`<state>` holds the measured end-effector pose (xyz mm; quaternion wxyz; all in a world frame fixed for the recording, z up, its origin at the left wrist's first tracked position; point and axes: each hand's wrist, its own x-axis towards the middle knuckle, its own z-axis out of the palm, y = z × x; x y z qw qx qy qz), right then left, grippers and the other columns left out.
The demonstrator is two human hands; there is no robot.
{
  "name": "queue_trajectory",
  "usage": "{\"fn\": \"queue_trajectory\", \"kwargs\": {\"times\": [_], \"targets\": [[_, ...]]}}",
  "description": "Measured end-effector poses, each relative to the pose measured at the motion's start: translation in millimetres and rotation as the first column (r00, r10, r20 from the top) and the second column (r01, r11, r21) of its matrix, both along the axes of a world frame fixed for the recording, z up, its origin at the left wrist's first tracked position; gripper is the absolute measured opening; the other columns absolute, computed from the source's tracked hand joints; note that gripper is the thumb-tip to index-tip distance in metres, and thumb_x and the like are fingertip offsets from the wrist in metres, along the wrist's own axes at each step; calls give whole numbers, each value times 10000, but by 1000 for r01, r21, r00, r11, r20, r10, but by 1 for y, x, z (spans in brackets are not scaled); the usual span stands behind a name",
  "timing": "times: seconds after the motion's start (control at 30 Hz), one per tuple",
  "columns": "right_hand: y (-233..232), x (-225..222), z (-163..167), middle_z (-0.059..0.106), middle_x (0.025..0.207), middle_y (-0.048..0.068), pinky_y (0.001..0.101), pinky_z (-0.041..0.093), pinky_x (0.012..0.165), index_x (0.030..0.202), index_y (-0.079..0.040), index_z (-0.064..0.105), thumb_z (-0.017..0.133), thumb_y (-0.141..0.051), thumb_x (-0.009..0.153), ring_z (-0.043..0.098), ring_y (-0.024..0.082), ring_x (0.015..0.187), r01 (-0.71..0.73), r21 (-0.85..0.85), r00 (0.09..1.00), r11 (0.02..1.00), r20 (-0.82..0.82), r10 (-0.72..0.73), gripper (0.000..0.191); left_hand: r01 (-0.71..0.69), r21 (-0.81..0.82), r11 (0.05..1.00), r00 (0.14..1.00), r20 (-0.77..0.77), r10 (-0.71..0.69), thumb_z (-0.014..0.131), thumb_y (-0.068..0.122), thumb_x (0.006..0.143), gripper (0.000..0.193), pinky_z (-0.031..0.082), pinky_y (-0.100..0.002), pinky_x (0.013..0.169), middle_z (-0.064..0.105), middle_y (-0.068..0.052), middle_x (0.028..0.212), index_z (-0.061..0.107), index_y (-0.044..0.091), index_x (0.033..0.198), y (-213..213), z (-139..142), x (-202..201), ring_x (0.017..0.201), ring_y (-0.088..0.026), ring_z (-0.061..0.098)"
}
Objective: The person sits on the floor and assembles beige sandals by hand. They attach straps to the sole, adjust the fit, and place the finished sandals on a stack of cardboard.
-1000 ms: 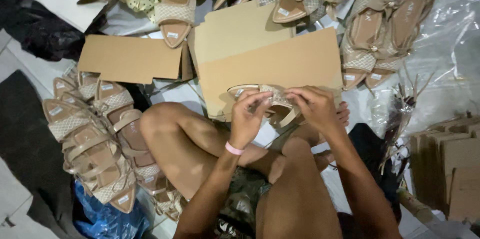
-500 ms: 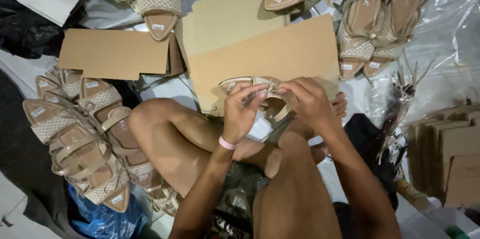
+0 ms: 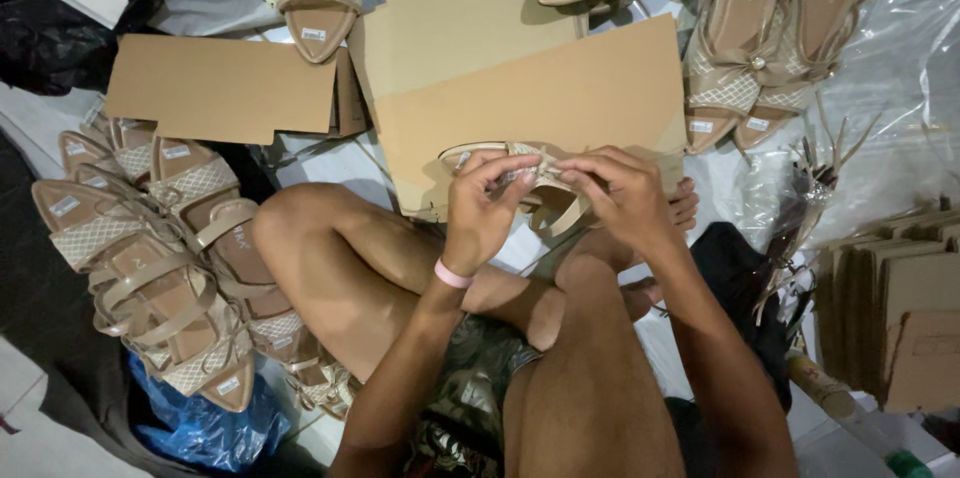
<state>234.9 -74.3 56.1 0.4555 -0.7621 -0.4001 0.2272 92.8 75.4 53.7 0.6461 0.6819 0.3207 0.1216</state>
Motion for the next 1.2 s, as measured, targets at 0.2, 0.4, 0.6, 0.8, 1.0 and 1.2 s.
{"fn": "queue_trajectory", "kwargs": {"times": [0.2,0.4,0.6,0.8,1.0,1.2], "targets": [[6,4,5,756,984,107,358,543,831,1044,-37,768,774,-84,911,693,260,918,-34,-22,994,999,101,36,141,50,43,998,998,41,-52,738,48,937,243,532,-240,802,633,-38,1057,772,81,1175,3,8,-1,909,-109,633],[4,5,6,736,986,110,351,537,844,1029,-21,745,750,-58,924,695,256,947,-16,-38,1000,999,16,17,111,25,91,996,999,-39,-21,752,50,920,223,544,-263,744,659,-74,1017,769,80,1141,4,23,6,823,-141,658],[4,0,2,738,975,94,350,535,805,1026,-34,750,766,-68,931,691,248,907,39,-43,996,998,78,-36,102,60,303,951,998,-40,-50,790,64,852,553,541,-340,769,647,-125,992,619,42,1378,8,37,8,862,-250,640],[9,-4,0,721,967,97,371,535,812,1008,-31,748,785,-49,911,673,275,903,32,26,976,999,216,-37,106,102,489,866,994,-21,-105,803,103,904,397,568,-362,772,664,-98,1022,715,163,1287,10,32,8,892,-257,696],[11,-8,-2,737,970,84,370,545,817,1004,-32,745,788,-34,907,684,263,900,72,50,966,996,247,-82,106,73,613,787,997,-56,-50,799,150,911,357,555,-367,701,652,-90,1030,723,173,1259,2,26,6,824,-246,699],[13,-16,-3,752,968,89,332,551,775,1006,-28,762,804,-53,908,702,233,885,146,41,973,988,172,-151,110,16,525,851,1000,-19,-7,808,151,920,435,562,-377,723,672,-120,1059,659,50,1316,0,22,5,835,-279,692]]}}
